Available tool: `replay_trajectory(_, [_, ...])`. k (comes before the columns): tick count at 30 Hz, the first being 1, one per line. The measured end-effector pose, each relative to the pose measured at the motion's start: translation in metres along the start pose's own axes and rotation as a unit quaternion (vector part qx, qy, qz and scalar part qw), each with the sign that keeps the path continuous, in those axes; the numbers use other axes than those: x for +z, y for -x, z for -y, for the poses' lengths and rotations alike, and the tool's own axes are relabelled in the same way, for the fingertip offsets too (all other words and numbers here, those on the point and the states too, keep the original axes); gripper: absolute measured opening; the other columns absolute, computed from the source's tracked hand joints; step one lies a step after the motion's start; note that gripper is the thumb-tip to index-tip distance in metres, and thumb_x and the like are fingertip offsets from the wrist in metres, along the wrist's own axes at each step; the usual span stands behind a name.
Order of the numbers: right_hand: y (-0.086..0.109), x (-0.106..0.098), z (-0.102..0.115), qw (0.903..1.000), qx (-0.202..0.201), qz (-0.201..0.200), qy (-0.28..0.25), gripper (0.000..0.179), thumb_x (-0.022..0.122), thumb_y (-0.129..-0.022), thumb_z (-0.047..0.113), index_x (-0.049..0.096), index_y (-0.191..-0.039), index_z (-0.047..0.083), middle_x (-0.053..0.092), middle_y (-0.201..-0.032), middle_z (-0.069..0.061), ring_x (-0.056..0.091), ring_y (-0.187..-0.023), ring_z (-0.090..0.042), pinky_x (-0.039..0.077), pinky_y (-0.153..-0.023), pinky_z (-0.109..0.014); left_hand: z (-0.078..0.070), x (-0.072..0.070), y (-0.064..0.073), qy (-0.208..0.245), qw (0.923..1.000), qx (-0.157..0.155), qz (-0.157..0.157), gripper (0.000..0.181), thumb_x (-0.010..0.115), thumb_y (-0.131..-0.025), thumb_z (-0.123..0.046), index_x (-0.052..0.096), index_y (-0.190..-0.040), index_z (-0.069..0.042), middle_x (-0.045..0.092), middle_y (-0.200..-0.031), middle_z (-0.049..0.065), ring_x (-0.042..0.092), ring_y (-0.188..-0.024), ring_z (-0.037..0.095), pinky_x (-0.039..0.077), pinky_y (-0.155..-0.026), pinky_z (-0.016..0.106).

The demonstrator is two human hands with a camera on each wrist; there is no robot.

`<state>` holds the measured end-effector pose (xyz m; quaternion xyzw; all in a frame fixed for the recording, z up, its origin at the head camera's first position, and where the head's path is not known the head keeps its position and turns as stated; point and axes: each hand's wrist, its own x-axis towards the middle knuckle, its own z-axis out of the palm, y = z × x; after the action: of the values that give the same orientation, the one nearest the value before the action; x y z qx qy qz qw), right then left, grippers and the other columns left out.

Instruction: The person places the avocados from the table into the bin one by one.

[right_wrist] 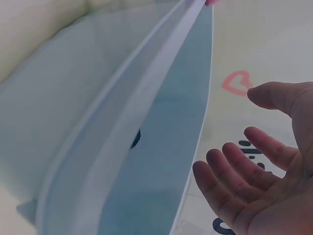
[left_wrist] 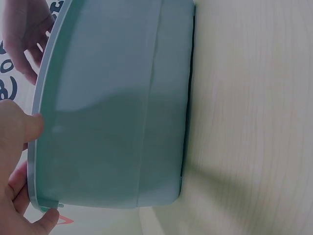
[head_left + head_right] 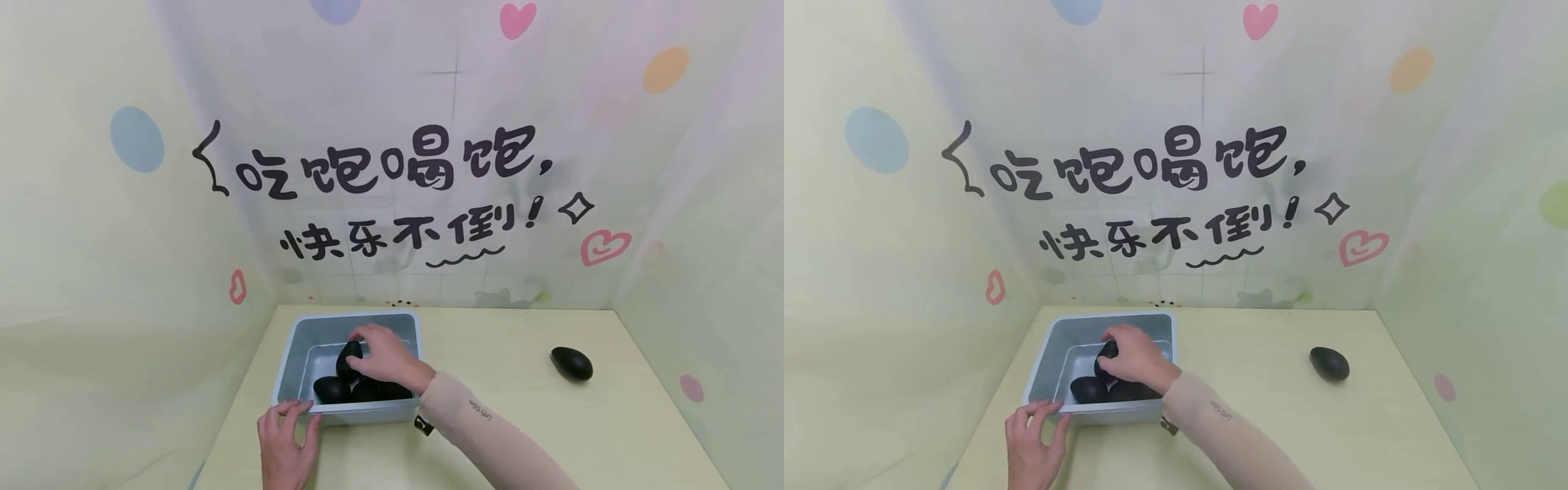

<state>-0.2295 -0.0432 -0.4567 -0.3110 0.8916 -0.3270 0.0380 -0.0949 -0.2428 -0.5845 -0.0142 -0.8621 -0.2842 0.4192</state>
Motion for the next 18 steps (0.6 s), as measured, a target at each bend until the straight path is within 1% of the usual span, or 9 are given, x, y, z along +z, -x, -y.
replay_trajectory(5, [0.002,-0.010,-0.011,0.9994,0.022,-0.001,-0.027,0.035,0.075,-0.098,0.029,0.072,-0.130,0.013,0.073,-0.130,-0.005,0.069,-0.119,-0.025,0.058,-0.100,-0.039,0.001,0.001,0.000,-0.002,1.0000,-0.008,0.003,0.027,0.084,-0.075,-0.006,0.076,-0.100,-0.003,0.061,-0.108,0.022,0.049,-0.108,0.043,0.034,-0.092,0.044])
replay_trajectory(12, [0.007,-0.022,-0.029,0.9988,0.028,-0.014,-0.039,0.035,0.076,-0.098,0.028,0.072,-0.129,0.012,0.074,-0.131,-0.005,0.070,-0.116,-0.025,0.059,-0.098,-0.042,0.000,-0.001,0.000,-0.006,0.9998,-0.015,0.006,0.027,0.085,-0.075,-0.006,0.076,-0.101,-0.004,0.062,-0.108,0.022,0.049,-0.109,0.043,0.034,-0.093,0.044])
replay_trajectory(18, [0.018,-0.038,-0.041,0.9956,0.042,-0.014,-0.083,0.036,0.076,-0.097,0.024,0.071,-0.129,0.010,0.073,-0.131,-0.008,0.071,-0.116,-0.029,0.059,-0.097,-0.046,-0.004,-0.004,-0.003,-0.024,0.9994,-0.023,0.013,0.027,0.087,-0.075,-0.006,0.076,-0.099,-0.005,0.063,-0.107,0.019,0.051,-0.107,0.042,0.035,-0.091,0.042])
